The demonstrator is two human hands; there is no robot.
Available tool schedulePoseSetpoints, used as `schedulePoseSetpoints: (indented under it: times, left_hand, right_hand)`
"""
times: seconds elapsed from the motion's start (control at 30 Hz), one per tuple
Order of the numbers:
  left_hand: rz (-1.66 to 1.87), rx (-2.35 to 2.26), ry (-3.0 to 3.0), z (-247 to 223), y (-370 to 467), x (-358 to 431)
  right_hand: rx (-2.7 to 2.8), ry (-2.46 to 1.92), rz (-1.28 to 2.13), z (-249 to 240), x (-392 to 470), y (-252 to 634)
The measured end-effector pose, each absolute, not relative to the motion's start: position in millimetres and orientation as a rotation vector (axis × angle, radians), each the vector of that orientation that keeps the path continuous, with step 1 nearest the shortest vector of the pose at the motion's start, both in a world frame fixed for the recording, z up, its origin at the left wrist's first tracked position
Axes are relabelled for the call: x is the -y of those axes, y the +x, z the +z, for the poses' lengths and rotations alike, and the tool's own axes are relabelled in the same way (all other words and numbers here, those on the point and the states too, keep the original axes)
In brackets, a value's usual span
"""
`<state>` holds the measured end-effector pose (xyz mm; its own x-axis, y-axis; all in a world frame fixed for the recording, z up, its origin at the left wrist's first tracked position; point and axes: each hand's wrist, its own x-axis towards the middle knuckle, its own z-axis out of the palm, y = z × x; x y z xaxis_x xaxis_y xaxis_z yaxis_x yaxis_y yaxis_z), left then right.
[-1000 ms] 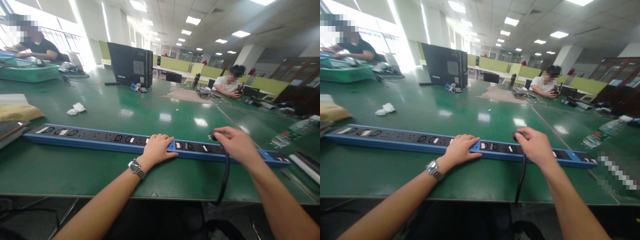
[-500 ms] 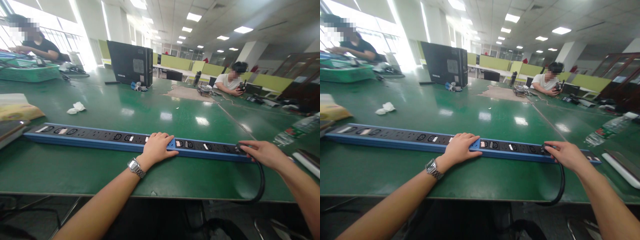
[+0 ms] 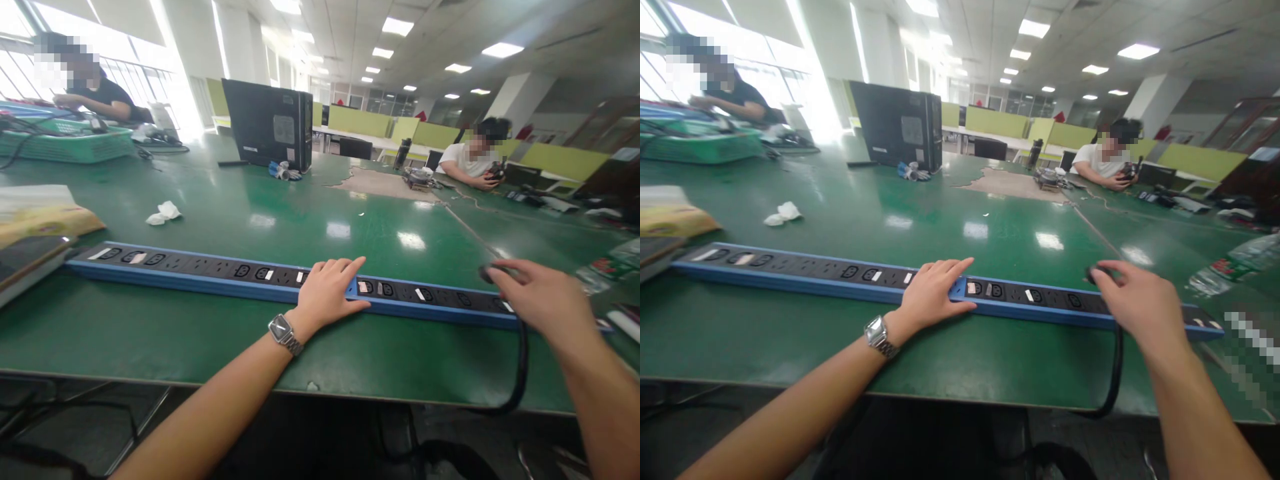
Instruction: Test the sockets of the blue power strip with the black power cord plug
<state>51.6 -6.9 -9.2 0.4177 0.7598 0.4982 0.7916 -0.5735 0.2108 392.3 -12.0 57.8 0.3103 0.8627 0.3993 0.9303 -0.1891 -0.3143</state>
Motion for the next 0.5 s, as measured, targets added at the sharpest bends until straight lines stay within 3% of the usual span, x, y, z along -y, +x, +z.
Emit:
schedulePoseSetpoints:
  times: [0.13, 0.23, 0.37, 0.5]
  left_hand:
    - [-1.125, 1.073, -2.577, -3, 64, 13]
    - [-1.355, 0.948, -2.333, 5, 45, 13]
    - [-1.599, 1.112, -1.897, 13, -22, 13]
    - [-1.448, 1.353, -2.052, 3, -82, 23]
  right_hand:
    - [1.873, -1.687, 0.494, 66, 30, 279]
    - [1.791, -1.309, 0.932, 70, 41, 231]
    - [1.484, -1.214, 0.848, 46, 50, 242]
    - [1.517, -1.453, 0.861, -14, 57, 276]
